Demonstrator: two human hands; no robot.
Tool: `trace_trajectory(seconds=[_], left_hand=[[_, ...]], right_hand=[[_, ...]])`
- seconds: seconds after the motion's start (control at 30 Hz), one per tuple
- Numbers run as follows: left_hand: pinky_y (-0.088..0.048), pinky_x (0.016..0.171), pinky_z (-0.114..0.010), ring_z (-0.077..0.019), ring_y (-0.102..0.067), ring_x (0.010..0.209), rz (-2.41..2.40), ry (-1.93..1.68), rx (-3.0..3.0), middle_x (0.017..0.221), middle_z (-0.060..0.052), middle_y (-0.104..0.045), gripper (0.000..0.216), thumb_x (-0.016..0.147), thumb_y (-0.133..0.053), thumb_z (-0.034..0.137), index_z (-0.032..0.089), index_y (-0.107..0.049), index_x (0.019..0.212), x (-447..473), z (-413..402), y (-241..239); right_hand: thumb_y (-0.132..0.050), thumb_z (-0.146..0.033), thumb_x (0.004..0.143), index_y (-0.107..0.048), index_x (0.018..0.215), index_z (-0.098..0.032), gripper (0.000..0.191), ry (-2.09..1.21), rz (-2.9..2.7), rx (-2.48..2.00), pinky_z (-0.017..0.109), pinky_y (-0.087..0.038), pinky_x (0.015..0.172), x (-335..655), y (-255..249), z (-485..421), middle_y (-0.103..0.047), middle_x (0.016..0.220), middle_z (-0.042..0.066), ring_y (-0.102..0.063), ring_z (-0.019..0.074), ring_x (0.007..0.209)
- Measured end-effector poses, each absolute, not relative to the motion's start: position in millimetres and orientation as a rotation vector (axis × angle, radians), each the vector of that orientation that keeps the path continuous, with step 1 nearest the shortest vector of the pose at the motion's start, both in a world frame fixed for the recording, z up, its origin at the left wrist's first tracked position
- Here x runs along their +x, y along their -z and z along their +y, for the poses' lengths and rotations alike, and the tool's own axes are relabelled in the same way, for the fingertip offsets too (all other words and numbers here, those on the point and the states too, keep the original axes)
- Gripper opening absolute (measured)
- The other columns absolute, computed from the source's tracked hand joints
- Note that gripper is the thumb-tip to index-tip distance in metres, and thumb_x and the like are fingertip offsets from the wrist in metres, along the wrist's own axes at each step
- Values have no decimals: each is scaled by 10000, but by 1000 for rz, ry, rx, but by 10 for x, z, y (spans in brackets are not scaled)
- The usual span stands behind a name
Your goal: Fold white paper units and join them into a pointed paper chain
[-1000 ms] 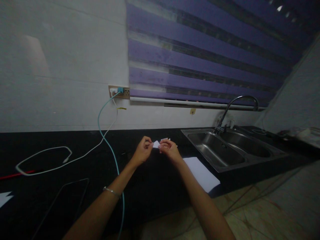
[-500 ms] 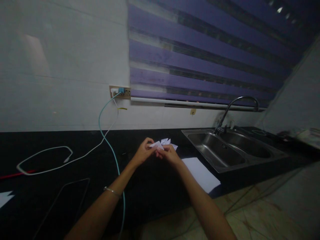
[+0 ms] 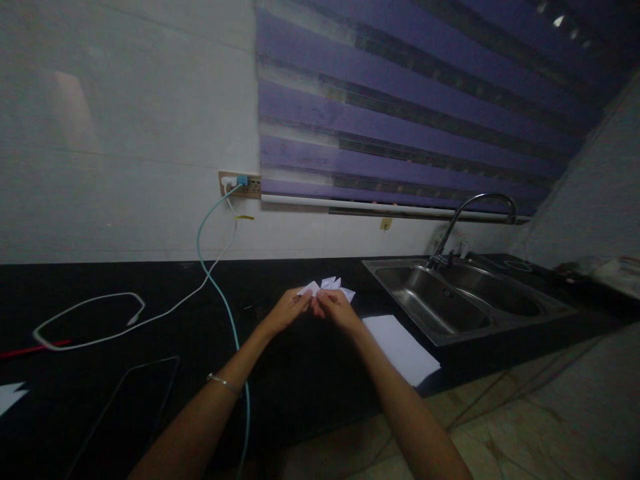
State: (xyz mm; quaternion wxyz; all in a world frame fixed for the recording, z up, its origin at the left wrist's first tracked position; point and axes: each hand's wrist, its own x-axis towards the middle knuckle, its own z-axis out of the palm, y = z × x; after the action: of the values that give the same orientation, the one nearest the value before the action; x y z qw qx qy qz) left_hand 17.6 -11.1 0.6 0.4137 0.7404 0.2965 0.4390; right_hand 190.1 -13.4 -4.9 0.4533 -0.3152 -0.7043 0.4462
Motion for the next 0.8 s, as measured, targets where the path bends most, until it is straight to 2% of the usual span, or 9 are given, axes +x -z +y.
trace_trajectory(seconds=[0.07,0.2,0.27,0.37,0.43,0.53,0.6,0.7,0.8], left_hand=[[-305,493,-210,-92,-403,505,754,-1086,1783,589,11,-502,503,855,-404,590,133,-560,713,194,-115,-6],[-256,438,-222,-88,-334,426,800,-1054,1738,468,27,-391,624,859,-255,658,159,-464,550,190,-98,-12],[-269,449,-230,-98,-352,441,837,-1084,1799,469,19,-400,632,853,-245,670,167,-445,527,175,-86,-18],[-290,470,-230,-105,-385,477,866,-1124,1857,518,11,-445,605,860,-277,649,159,-492,577,167,-79,-13],[-272,450,-224,-96,-357,450,857,-1096,1801,509,26,-416,581,863,-280,642,161,-485,610,178,-82,2],[-239,411,-205,-77,-295,405,795,-1017,1644,487,60,-340,522,854,-316,639,176,-429,642,202,-99,20],[-240,402,-194,-72,-289,400,752,-984,1587,503,71,-334,484,851,-348,626,174,-441,703,212,-116,16],[-279,419,-186,-76,-345,433,758,-994,1642,553,57,-399,430,868,-370,577,167,-468,782,213,-133,-3],[-375,515,-192,-91,-468,555,805,-1149,1711,698,24,-518,321,864,-455,495,177,-473,902,212,-128,-6]], right_hand=[[-436,-543,876,-636,664,-141,497,-1027,-1770,-822,217,-332,494,1918,21,-158,-558,563,17,-454,102,492],[-437,-552,870,-639,640,-144,510,-940,-1794,-855,215,-328,492,1921,-20,-199,-546,544,12,-459,107,497],[-442,-546,869,-636,658,-142,495,-940,-1776,-865,211,-322,481,1910,-26,-206,-544,546,11,-455,105,495],[-451,-519,873,-622,669,-139,464,-971,-1727,-852,209,-324,481,1888,-29,-206,-531,560,6,-449,97,499],[-482,-489,864,-620,708,-143,404,-992,-1676,-828,210,-329,484,1875,-39,-205,-520,579,-3,-446,93,504],[-582,-439,805,-627,903,-167,292,-996,-1549,-809,215,-348,477,1864,-70,-205,-546,649,-8,-457,94,511],[-630,-398,765,-610,1017,-185,331,-970,-1492,-810,223,-368,481,1867,-91,-204,-560,685,-8,-467,97,516],[-648,-354,745,-614,1022,-190,324,-913,-1466,-830,225,-385,487,1883,-93,-195,-556,678,-10,-477,100,522],[-666,-339,725,-617,964,-181,291,-922,-1450,-863,217,-385,466,1897,-55,-170,-571,681,-1,-491,101,519]])
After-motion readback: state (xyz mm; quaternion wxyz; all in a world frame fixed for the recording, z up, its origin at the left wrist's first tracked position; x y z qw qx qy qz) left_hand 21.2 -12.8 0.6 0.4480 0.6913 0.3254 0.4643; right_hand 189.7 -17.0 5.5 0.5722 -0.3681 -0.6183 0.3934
